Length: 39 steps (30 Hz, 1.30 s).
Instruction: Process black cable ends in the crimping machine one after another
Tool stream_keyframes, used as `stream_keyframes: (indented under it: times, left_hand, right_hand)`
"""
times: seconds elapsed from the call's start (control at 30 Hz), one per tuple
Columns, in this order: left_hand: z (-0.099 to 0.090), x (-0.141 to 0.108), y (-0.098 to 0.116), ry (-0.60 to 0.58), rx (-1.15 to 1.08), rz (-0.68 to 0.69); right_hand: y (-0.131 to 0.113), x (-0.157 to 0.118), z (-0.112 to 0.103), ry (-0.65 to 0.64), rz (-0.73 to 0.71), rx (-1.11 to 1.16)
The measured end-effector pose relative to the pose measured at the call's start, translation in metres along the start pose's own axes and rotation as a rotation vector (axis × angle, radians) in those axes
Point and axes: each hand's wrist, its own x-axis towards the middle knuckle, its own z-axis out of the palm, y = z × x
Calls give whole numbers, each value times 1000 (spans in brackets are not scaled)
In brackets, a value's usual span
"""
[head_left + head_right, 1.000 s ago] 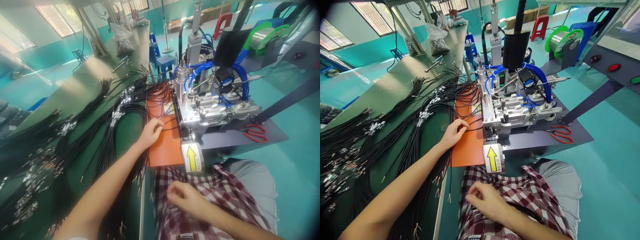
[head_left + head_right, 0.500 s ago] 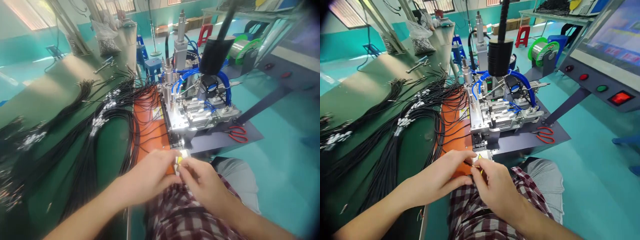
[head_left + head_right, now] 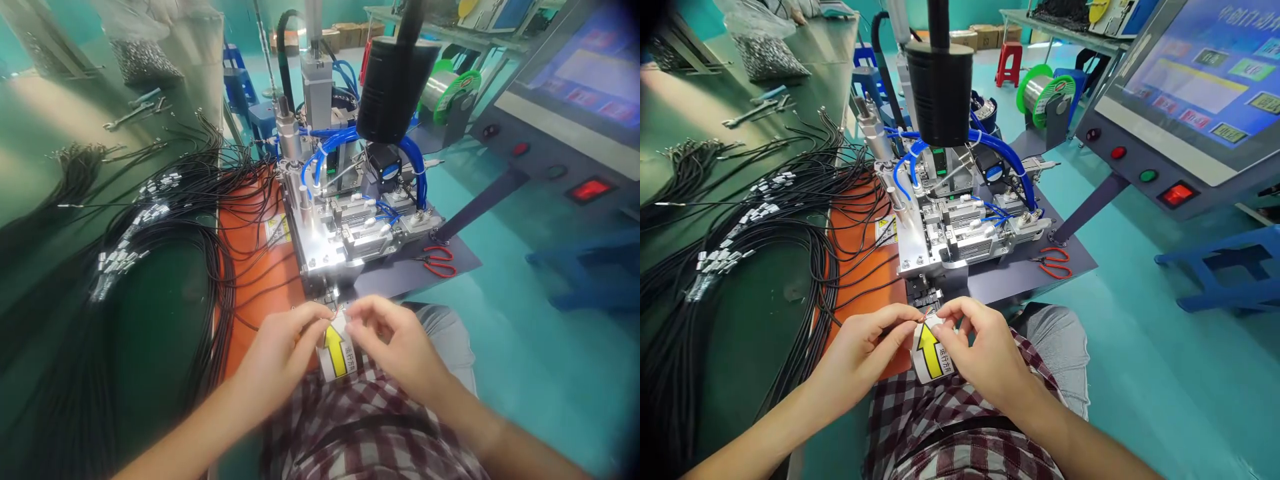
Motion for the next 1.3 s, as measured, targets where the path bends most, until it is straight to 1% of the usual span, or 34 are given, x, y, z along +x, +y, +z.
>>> stream_keyframes:
  times: [0.27,0.47,0.63,0.7,0.77,0.83,0.9,1.03,1.1,1.17,1.3]
  left_hand:
    - [6,-3,-5,35,-93,-53]
    - [8,-4,-6,78,-158,-27]
    - [5,-4,-7,160,-37,5]
    - [5,-4,-7,160,8,16]
    - [5,-4,-7,149,27,29]
    - [5,-4,-8,151,37,34]
    - [6,-4,-8,166,48,37]
    - [8,-4,-8,176,87,57]
    - [9,-4,-8,169,113,75]
    - [10,-4,-8,165,135,96]
    - [10,-6,-9,161,171,129]
  right_hand:
    - [-2,5,5,34,-89,18]
    - [-3,6,9,33,-105,28]
    - [-4,6,7,-14,-65,30]
    - [-3,6,6,-25,-60,38]
    - [-1,7,5,1,-72,53]
    - [2,8,4,59,-112,46]
    - [3,10,3,91,-171,1]
    - [4,13,0,68,-335,-111]
    - [4,12,-1,89,-451,-186]
    - [5,12,-2,111,-528,-259]
    - [8,13,-2,115,-541,-286]
